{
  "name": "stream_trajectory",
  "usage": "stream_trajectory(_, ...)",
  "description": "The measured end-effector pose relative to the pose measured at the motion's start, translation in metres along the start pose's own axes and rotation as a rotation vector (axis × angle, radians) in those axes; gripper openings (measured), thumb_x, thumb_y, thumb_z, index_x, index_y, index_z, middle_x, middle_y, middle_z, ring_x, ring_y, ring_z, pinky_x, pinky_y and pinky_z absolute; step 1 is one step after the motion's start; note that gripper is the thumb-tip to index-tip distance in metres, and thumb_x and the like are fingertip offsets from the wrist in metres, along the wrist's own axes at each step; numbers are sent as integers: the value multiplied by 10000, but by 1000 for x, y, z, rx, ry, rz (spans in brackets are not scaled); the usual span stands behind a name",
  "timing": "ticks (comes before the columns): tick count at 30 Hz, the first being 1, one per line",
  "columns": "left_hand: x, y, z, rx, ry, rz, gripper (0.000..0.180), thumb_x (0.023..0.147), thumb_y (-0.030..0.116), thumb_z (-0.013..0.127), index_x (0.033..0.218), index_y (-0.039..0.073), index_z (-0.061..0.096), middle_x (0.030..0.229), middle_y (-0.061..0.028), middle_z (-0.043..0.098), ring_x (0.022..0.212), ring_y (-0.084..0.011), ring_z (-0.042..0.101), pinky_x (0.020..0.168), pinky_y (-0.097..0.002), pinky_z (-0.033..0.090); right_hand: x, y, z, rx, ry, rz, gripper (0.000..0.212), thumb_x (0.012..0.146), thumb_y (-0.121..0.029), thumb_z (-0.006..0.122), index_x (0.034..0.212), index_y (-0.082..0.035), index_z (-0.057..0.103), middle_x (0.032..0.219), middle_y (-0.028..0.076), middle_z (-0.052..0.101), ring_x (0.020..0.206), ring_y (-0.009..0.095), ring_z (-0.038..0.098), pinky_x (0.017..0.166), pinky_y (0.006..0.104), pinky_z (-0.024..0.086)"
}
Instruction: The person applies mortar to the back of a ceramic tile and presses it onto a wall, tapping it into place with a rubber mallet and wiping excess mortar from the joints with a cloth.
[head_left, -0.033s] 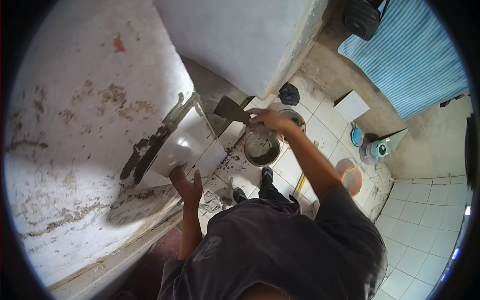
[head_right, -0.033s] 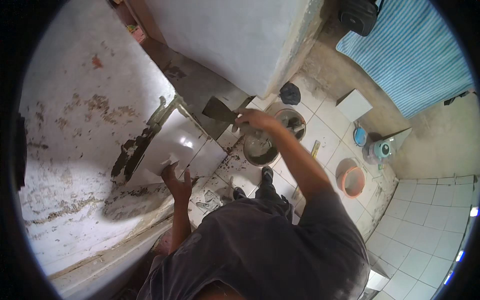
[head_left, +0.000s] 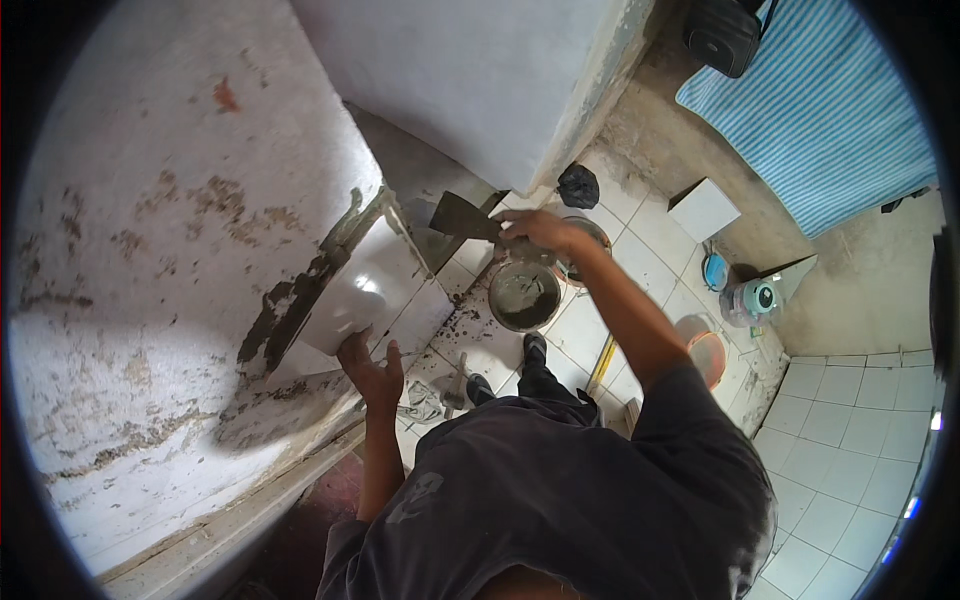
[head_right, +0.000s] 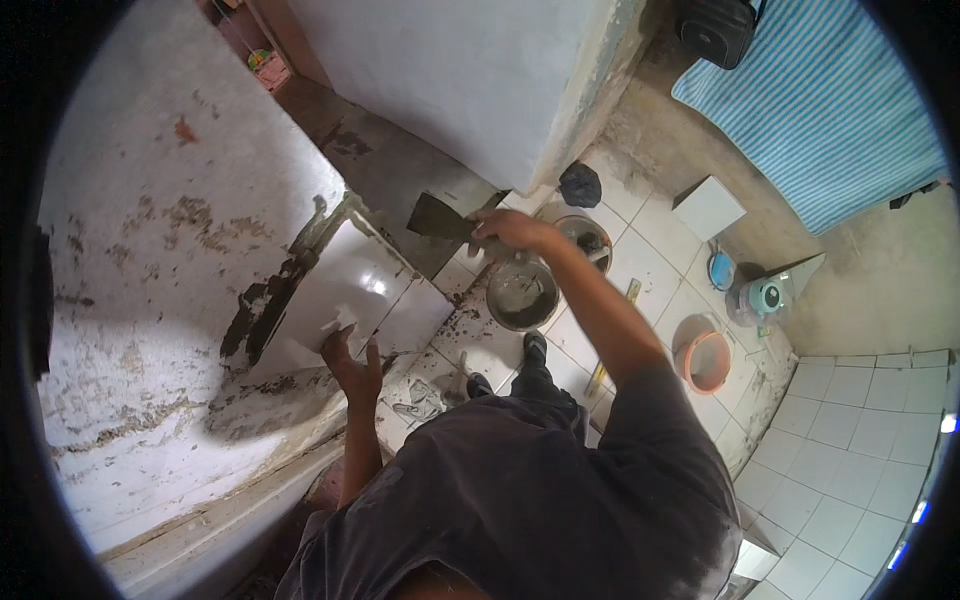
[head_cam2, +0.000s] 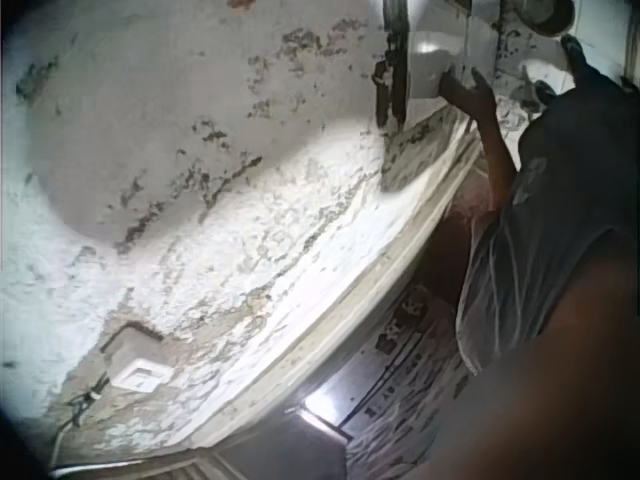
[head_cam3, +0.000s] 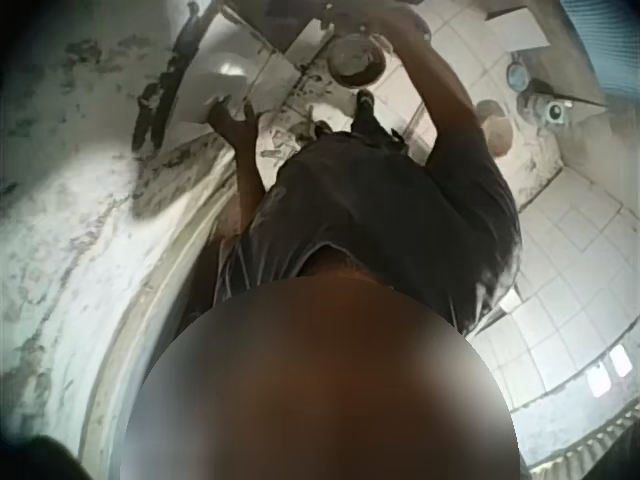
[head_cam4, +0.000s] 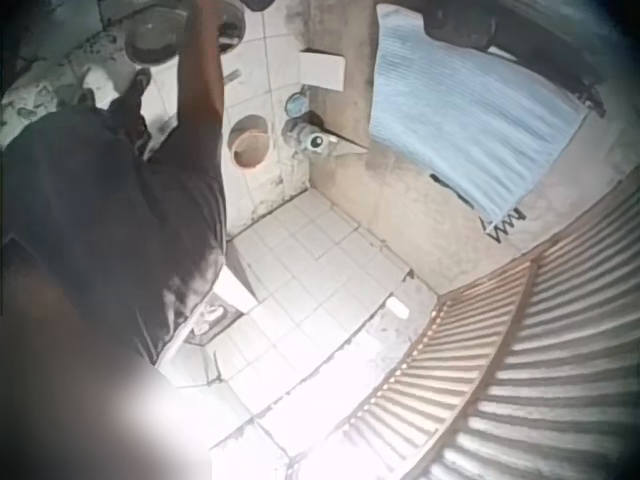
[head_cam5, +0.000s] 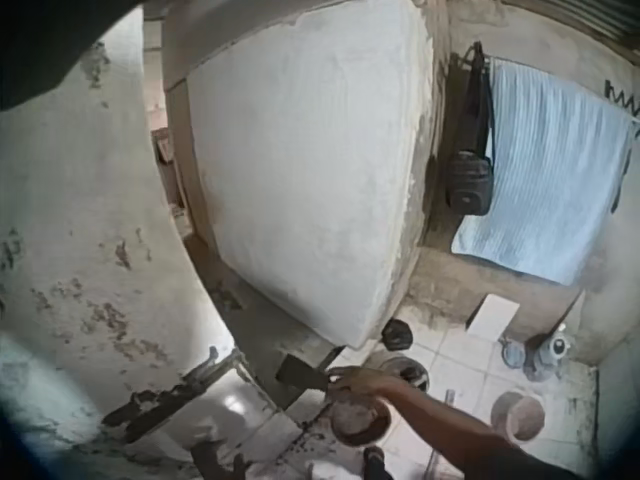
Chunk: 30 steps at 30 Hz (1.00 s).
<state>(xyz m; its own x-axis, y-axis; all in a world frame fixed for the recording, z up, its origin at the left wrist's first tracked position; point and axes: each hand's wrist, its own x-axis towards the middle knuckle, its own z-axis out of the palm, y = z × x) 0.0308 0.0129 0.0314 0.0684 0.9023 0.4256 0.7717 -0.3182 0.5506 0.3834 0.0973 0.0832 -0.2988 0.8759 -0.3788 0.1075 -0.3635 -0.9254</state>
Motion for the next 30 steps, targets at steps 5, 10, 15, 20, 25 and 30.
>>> stream_trajectory(5,5,7,7,74,17,-38,404,686,149,667,1036,2,528,1059,-189,510,1045,-366,429,931,-469,313,57,-23,-66,-697,-332,75,373,826,-266,564,1130,-51,538,766,24,633,682,135,604,568,295,484)
stream_trajectory(10,7,19,11,142,55,-189,394,690,135,667,1036,9,527,1045,-173,510,1046,-355,425,916,-460,325,115,-48,-62,-847,-478,-2,352,811,-305,594,1041,-38,588,682,47,608,599,155,566,557,297,453)
stream_trajectory(15,15,34,19,148,119,-323,385,688,114,680,1032,22,533,1025,-149,515,1008,-331,439,884,-432,348,166,-80,-31,-1087,-635,-127,367,763,-361,629,968,-56,622,668,64,604,605,174,582,571,338,463)
stream_trajectory(20,17,37,24,150,179,-376,352,676,102,686,990,37,541,999,-145,520,992,-332,449,871,-423,350,159,-121,-17,-1297,-686,-382,325,778,-347,599,901,-49,635,682,93,621,627,212,608,604,352,463)
stream_trajectory(25,18,41,23,160,196,-393,341,673,102,688,975,37,542,997,-143,520,992,-333,446,868,-426,348,113,-189,-20,-1258,-682,-332,296,792,-326,581,841,-38,627,650,81,618,597,208,597,597,350,451)
stream_trajectory(30,19,44,23,140,228,-394,343,667,104,689,972,39,545,998,-142,520,992,-333,441,863,-420,350,102,-218,-27,-1258,-735,-488,272,813,-300,562,838,-36,623,602,67,587,554,177,569,558,341,432)
